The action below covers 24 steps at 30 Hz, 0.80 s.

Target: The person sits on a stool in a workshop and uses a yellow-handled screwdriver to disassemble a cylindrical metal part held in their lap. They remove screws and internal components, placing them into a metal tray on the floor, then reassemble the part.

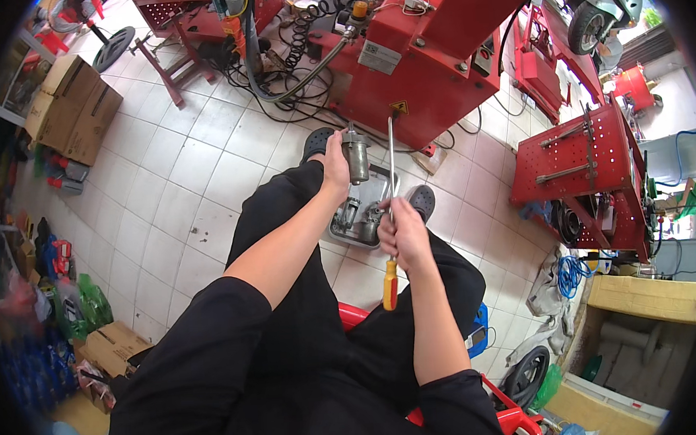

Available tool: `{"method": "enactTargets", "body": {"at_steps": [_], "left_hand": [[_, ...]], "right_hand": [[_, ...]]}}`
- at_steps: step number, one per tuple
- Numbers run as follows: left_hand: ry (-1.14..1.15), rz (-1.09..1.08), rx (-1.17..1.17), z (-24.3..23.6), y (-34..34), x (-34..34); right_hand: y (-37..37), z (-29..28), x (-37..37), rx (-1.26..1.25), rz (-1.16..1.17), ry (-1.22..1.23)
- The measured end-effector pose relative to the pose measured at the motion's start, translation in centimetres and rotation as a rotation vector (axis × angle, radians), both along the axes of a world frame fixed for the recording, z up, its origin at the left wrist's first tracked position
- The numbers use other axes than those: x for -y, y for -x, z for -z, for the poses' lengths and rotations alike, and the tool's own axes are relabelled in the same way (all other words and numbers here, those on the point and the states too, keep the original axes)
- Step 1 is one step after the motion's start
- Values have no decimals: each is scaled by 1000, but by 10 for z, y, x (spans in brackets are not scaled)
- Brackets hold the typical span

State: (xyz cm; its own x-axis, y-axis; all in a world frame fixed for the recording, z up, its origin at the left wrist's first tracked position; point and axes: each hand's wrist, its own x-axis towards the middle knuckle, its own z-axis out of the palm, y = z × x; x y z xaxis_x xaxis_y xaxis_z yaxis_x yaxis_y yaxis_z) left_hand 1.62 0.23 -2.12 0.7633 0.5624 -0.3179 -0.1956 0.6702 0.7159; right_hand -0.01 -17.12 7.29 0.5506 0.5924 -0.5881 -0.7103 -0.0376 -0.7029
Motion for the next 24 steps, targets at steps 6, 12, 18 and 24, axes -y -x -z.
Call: {"method": "enactTargets", "body": {"at_steps": [6,12,18,24], "left_hand": [[191,-34,4,4,0,-12],[167,-75,11,6,-3,-14],[152,-66,18,6,-3,-10],[133,-83,11,7,-3,-9]], "right_hand": [[24,7,-3,-11,-224,140],[21,14,-6,-38,-207,129],[22,15,-6,-37,-201,163],[20,15,-6,-47,-206,178]]}}
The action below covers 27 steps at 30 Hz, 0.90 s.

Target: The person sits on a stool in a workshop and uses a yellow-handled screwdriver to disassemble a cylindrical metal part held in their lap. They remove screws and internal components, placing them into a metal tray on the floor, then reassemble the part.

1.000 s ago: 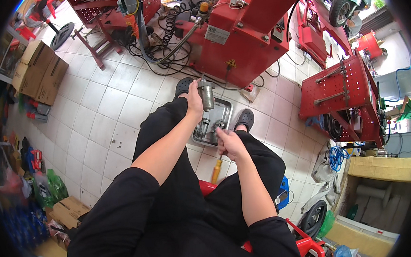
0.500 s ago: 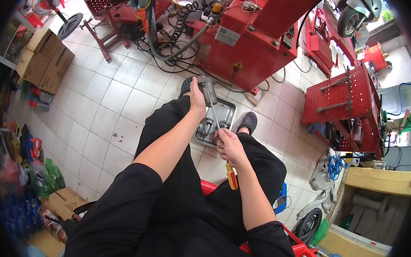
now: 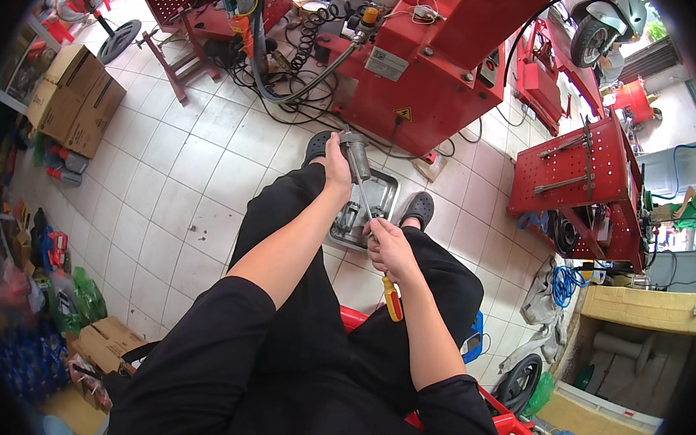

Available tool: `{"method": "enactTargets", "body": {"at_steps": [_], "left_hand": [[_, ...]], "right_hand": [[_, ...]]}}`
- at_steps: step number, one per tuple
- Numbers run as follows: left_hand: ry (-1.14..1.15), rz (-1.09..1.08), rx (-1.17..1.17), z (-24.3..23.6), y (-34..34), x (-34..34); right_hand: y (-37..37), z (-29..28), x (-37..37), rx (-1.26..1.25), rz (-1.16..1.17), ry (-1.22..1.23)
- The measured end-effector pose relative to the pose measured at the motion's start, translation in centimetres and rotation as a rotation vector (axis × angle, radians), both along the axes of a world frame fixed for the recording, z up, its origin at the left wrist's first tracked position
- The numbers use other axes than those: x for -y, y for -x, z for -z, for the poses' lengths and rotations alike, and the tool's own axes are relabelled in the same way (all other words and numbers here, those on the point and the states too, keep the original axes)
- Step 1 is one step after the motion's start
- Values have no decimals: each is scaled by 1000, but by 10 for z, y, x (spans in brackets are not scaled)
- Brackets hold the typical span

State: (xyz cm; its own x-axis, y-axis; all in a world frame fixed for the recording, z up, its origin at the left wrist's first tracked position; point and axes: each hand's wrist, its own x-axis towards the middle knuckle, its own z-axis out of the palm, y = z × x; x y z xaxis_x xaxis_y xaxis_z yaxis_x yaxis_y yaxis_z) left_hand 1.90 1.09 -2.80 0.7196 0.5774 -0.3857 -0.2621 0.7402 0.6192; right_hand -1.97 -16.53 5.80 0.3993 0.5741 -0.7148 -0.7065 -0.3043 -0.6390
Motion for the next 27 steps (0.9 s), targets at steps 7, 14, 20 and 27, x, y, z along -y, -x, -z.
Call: {"method": "enactTargets", "body": {"at_steps": [7,14,20,27], "left_hand": [[-27,-64,-1,17,-6,-4],[-65,-60,-24,33,-9,-6],[-100,-96,-38,33,-12,-3],[-25,-28,-7,13,-6,1]], "right_hand": [[2,0,-2,15,-6,-17],[2,-1,-3,31,-12,0],[3,-3,-3,33,-18,13],[2,-5,-1,29,-1,20]]}}
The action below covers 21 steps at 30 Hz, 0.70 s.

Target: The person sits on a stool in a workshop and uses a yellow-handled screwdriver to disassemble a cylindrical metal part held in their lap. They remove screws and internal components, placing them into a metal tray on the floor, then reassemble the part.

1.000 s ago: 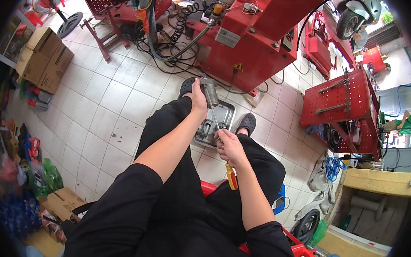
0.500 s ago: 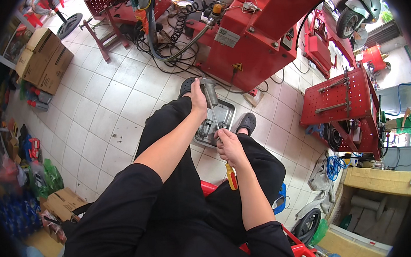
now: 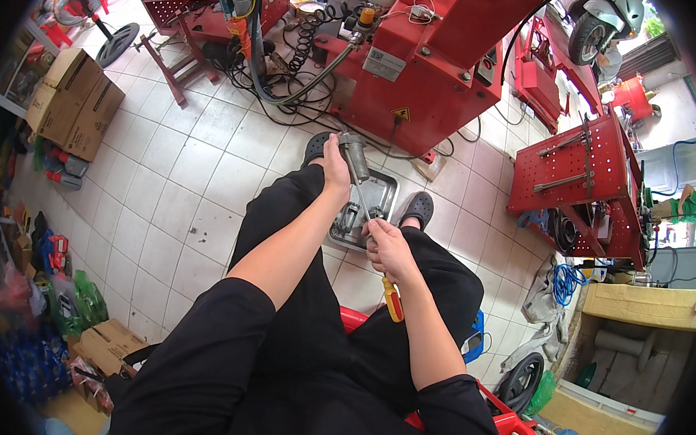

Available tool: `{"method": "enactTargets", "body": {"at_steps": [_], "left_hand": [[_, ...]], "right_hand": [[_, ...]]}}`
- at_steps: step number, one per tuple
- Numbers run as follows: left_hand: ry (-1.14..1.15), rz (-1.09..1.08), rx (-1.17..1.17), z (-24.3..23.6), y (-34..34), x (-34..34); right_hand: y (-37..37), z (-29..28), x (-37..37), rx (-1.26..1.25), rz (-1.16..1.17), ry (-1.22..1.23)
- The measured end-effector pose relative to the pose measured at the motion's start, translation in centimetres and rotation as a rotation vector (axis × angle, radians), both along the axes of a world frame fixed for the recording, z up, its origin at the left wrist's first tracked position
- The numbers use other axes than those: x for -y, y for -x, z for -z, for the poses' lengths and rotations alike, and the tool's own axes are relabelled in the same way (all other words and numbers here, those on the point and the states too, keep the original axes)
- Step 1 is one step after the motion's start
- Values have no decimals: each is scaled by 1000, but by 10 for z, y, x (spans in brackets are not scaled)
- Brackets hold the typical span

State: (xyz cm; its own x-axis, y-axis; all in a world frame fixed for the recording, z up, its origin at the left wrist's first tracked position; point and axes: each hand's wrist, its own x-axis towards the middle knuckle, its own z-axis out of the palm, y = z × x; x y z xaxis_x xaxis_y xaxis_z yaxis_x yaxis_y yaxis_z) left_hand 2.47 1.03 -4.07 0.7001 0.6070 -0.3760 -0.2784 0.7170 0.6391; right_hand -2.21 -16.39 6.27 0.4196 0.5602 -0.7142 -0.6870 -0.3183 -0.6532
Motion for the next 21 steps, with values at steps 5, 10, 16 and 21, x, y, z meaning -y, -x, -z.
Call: {"method": "enactTargets", "body": {"at_steps": [5,10,16,21], "left_hand": [[-5,-2,5,-5,2,0],[-19,-4,11,-4,2,-1],[-46,20,11,-4,2,1],[-159,-13,-6,14,-2,-3]], "right_hand": [[-1,1,0,4,-16,-11],[-2,1,1,-20,-18,-20],[-6,-3,5,-99,-10,-58],[-2,-1,2,-123,40,-112]]}}
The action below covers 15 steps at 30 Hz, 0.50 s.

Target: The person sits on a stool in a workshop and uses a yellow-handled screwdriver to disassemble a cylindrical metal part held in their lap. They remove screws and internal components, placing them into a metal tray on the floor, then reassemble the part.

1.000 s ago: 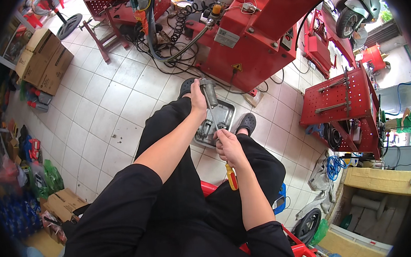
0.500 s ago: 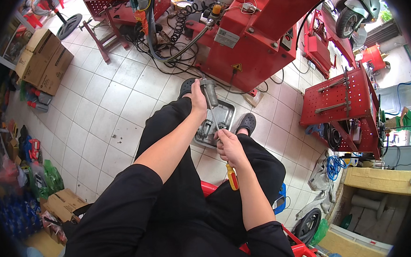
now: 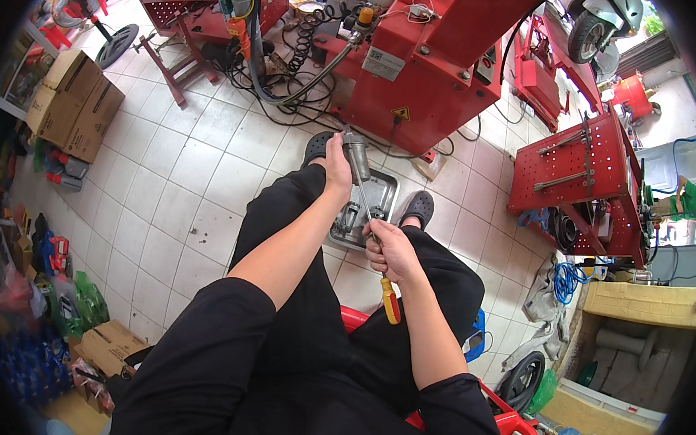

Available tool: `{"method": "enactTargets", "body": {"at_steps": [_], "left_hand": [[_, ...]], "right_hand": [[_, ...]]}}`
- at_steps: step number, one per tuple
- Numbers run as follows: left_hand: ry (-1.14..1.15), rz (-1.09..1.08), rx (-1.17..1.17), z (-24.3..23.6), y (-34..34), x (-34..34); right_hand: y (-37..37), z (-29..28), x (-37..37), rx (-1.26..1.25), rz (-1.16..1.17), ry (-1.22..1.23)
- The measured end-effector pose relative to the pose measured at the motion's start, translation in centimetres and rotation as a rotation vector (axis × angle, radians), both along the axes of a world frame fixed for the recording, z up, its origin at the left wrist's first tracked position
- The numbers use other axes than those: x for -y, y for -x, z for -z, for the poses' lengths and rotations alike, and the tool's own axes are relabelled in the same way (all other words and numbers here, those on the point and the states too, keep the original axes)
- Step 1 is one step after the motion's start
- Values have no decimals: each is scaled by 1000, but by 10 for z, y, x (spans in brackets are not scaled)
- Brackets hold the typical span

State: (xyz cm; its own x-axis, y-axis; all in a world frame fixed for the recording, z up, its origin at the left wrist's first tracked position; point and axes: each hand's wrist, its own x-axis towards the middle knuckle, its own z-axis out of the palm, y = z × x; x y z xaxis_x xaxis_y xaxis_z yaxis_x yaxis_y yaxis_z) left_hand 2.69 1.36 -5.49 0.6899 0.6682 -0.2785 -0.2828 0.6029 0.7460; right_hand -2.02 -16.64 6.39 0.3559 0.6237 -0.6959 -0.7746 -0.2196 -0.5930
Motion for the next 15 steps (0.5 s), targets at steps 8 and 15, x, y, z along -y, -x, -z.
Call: {"method": "enactTargets", "body": {"at_steps": [8,15], "left_hand": [[-114,10,-12,8,-2,1],[-1,39,19,-14,3,8]], "right_hand": [[8,19,-8,218,68,84],[9,34,-8,243,92,55]]}}
